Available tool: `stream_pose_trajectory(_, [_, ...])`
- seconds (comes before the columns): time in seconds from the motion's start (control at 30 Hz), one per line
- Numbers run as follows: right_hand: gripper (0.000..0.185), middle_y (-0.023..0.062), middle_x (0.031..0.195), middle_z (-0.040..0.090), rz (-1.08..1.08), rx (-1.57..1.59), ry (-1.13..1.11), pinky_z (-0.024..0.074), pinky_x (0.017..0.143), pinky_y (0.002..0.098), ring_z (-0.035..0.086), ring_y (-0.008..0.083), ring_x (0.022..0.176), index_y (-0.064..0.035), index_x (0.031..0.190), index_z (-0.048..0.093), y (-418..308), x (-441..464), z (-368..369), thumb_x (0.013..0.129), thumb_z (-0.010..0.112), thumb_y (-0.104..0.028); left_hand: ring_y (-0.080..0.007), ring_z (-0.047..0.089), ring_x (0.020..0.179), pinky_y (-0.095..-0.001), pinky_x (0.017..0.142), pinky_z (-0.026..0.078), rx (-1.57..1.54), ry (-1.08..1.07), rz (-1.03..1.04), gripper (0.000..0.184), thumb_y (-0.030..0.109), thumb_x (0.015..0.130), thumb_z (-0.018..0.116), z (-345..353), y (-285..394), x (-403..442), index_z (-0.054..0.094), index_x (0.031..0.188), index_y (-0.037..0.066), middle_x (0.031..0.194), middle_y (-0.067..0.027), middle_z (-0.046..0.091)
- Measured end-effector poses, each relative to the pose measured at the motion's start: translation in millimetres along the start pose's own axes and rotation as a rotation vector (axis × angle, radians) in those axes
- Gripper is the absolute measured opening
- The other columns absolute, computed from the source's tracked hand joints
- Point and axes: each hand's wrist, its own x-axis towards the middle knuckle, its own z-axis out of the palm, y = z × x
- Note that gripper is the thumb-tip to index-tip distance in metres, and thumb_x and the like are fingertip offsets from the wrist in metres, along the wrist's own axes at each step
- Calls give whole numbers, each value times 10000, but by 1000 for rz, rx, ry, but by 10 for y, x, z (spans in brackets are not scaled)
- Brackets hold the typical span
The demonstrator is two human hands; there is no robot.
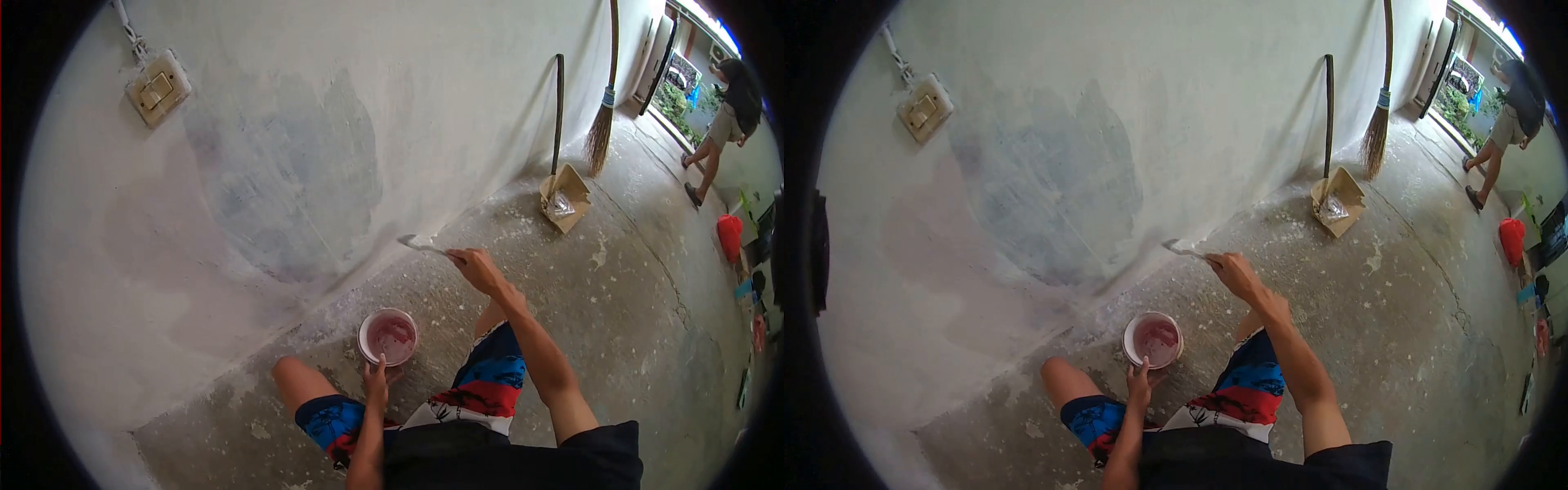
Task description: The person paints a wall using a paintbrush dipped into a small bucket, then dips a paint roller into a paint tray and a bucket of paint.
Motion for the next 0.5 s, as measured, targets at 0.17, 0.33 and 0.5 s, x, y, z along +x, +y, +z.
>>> stream_pose_trajectory(0.17, [263, 133, 904, 737, -66, 111, 246, 492, 595, 305, 582, 130, 668, -48, 1189, 693, -752, 545, -841, 935, 629, -62, -327, 694, 877, -495, 682, 634, 97, 78, -56, 649, 296, 924, 689, -116, -96, 102, 336, 1432, 100, 1214, -154, 583])
stream_pose_trajectory(0.33, [242, 123, 819, 710, -174, 46, 610, 429, 501, 274, 532, 90, 585, -27, 1172, 698, -1770, 1003, -2038, 953, 628, -105, -273, 668, 948, -453, 624, 636, 179, 75, -53, 717, 337, 904, 709, -103, -28, 63, 314, 1465, 125, 1249, -116, 573])
stream_pose_trajectory(0.5, [235, 117, 784, 688, -258, 58, 732, 438, 507, 289, 536, 110, 578, -9, 1160, 692, -1661, 1014, -1832, 954, 621, -96, -238, 677, 927, -409, 583, 627, 225, 89, -65, 745, 361, 908, 701, 7, 108, -61, 297, 1486, 122, 1250, -111, 583])
